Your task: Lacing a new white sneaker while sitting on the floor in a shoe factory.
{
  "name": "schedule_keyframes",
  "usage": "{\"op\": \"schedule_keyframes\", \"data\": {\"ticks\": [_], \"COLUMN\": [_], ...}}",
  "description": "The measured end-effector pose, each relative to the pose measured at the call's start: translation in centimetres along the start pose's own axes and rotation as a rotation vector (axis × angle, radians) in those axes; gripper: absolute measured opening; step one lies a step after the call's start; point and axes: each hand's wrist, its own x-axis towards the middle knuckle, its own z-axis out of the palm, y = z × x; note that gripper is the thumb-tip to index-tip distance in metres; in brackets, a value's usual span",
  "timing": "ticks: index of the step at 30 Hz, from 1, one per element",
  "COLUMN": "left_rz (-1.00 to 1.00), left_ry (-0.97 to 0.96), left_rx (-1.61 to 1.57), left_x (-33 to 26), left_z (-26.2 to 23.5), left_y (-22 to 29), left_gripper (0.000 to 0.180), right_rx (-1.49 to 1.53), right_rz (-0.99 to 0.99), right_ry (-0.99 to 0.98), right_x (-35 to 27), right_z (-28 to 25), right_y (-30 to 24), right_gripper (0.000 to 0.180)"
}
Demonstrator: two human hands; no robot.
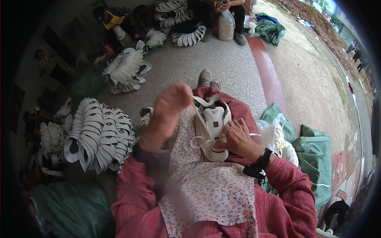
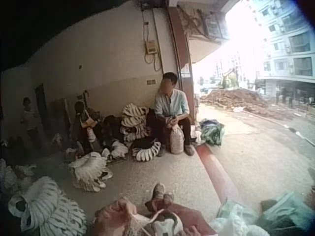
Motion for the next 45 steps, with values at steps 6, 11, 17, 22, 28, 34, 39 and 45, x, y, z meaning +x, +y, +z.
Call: {"op": "schedule_keyframes", "data": {"ticks": [6, 11, 17, 22, 28, 34, 39, 45], "left_rz": [-0.128, -0.068, 0.243, 0.307, 0.312, 0.017, -0.156, -0.105], "left_ry": [-0.068, 0.110, 0.219, 0.284, 0.338, 0.526, 0.406, 0.268], "left_rx": [-0.148, -0.150, -0.386, -0.576, -0.563, -0.145, 0.010, 0.129], "left_x": [0.4, -1.6, -5.5, -9.3, -11.4, -8.9, -6.7, -5.3], "left_z": [-0.3, -1.6, -7.2, -10.4, -11.4, -7.0, -1.9, 1.3], "left_y": [-0.4, 1.9, 5.0, 5.2, 3.8, 0.1, -3.8, -6.2], "left_gripper": [0.007, 0.028, 0.023, 0.020, 0.017, 0.022, 0.017, 0.013], "right_rx": [0.259, 0.914, 1.395, 1.976, 2.445, 2.177, 1.746, 1.494], "right_rz": [-0.165, 0.257, 0.456, 0.519, 0.418, 0.721, 0.507, 0.380], "right_ry": [0.089, -0.204, 0.115, 0.490, 0.801, 0.972, 0.470, -0.057], "right_x": [-1.2, -5.4, -11.9, -14.2, -15.8, -14.1, -7.5, -1.7], "right_z": [-2.4, -7.6, -8.2, -7.5, -4.7, -4.2, -8.4, -9.4], "right_y": [2.0, 4.3, 9.4, 11.9, 16.0, 17.7, 9.3, 0.2], "right_gripper": [0.049, 0.034, 0.035, 0.035, 0.018, 0.024, 0.024, 0.014]}}
